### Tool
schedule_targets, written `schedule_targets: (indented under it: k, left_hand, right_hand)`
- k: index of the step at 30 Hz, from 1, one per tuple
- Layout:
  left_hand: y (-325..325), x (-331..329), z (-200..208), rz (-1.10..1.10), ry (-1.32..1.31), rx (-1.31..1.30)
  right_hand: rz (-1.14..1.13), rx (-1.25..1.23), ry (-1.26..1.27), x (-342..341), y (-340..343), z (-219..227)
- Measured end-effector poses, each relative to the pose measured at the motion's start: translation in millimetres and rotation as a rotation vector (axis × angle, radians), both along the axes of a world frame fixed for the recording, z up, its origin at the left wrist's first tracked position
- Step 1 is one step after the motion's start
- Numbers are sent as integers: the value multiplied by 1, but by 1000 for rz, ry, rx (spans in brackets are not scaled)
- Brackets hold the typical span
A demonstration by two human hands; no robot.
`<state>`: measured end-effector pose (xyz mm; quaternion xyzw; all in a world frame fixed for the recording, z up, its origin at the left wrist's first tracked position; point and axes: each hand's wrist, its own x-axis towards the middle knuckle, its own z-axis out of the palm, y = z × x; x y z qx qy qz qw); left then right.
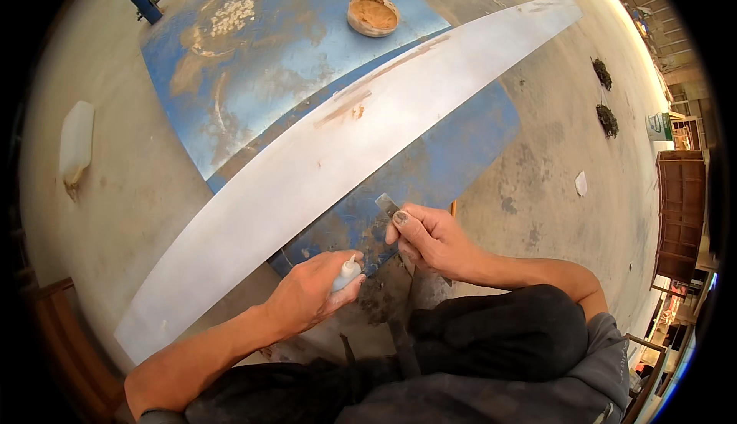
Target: The person applies white glue from a bottle onto a long, white, tapered strip of material resting on a blue workbench. They then use a yellow plastic scraper to spread the glue evenly along the strip's surface.
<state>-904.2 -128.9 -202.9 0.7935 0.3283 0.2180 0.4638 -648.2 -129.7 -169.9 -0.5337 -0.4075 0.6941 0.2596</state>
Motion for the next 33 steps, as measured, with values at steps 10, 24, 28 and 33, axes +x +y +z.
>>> schedule_targets:
  k: [10, 24, 28, 33]
  left_hand:
    - [6, -13, 12, 63, -40, -225]
    - [17, -91, 63, 533, -211, -446]
    - [8, -133, 67, 785, -335, -466]
    - [-35, -242, 38, 1275, -417, -92]
  right_hand:
    - [659, 1138, -924, 10, 28, -6]
    - [650, 410, -50, -118, 77, 23]
    - [700, 369, -16, -166, 92, 26]
    - [776, 385, -112, -209, 89, 12]
